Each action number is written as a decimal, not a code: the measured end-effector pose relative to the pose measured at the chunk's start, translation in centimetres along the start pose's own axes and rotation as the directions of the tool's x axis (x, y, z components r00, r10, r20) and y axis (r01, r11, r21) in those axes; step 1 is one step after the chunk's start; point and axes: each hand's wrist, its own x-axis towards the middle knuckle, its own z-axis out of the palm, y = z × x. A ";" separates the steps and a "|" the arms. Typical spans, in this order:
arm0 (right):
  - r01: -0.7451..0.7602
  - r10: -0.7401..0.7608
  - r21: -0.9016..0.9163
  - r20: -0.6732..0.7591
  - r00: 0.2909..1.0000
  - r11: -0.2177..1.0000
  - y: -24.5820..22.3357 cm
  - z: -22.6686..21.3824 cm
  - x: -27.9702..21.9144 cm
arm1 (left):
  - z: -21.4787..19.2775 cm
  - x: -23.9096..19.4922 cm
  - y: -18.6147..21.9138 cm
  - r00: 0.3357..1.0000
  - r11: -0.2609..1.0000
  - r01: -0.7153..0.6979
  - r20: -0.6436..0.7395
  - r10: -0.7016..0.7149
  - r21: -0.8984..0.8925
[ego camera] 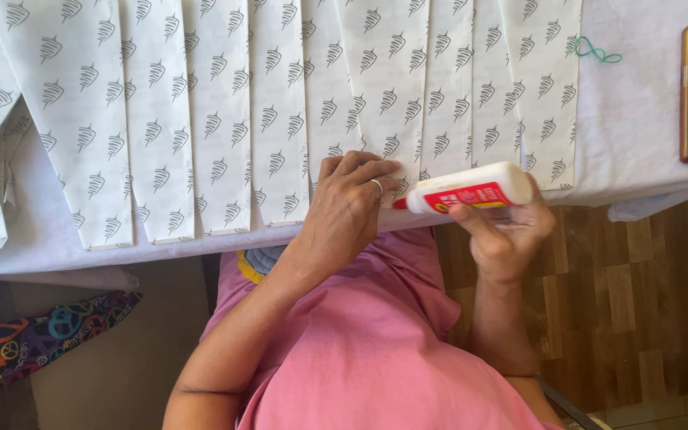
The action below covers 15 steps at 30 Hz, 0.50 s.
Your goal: Aligning and gluing stacks of printed paper strips to create pads
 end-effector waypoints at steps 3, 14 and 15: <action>-0.027 0.026 0.019 0.035 0.999 0.999 0.4 1.3 -0.4 | -0.2 0.0 0.2 1.000 1.000 -0.010 0.003 0.010 -0.015; -0.065 0.076 0.068 -0.186 0.980 0.996 -3.5 -0.1 1.1 | 1.1 -1.1 -0.8 0.988 0.986 -0.152 -0.005 0.152 0.065; -0.063 0.076 0.072 -0.182 0.980 0.995 -3.4 -0.2 1.1 | 0.8 -1.1 -0.8 0.989 0.986 -0.150 -0.008 0.151 0.070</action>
